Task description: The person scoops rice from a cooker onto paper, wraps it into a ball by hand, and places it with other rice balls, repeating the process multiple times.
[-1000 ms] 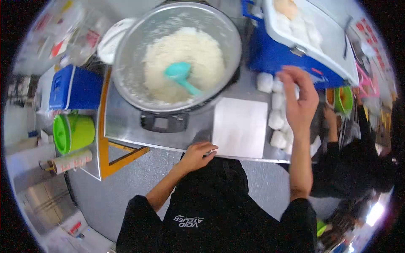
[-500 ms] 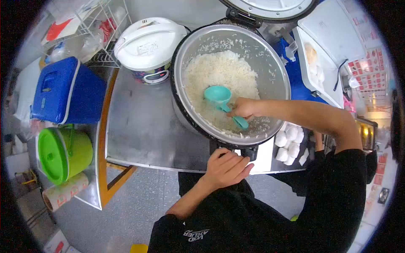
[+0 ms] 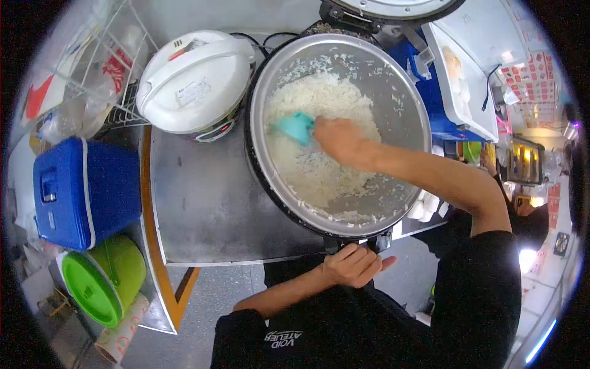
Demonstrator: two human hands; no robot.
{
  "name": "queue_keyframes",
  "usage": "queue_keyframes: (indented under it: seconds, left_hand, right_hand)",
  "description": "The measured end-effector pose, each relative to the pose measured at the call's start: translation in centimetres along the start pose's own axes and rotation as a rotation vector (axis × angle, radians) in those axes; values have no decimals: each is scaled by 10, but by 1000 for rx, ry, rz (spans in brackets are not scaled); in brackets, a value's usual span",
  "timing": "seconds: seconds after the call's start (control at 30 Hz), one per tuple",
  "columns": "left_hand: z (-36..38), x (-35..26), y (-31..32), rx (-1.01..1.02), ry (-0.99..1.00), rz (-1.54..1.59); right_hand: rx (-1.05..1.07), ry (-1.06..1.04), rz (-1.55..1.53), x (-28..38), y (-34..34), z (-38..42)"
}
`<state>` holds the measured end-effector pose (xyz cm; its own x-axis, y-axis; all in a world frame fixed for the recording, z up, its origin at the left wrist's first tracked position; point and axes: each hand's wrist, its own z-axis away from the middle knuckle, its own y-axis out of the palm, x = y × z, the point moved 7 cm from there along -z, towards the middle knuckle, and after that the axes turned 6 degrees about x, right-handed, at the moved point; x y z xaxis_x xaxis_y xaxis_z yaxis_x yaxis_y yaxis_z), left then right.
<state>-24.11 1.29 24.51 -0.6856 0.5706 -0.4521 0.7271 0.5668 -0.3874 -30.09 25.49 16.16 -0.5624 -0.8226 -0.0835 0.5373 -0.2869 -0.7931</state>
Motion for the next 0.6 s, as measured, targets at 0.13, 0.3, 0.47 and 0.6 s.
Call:
queue_keyframes:
  seconds: [0.13, 0.3, 0.47, 0.6]
  left_hand:
    - [1, 0, 2, 42, 17, 38]
    - [5, 0, 3, 47, 49, 40]
    - [12, -2, 4, 67, 68, 24]
    - [8, 2, 4, 133, 63, 72]
  right_hand:
    - [42, -221, -146, 16, 28, 1]
    - [214, -365, -284, 27, 22, 48]
    - [252, -401, -295, 1, -12, 97]
    - [265, -350, -219, -45, -30, 70]
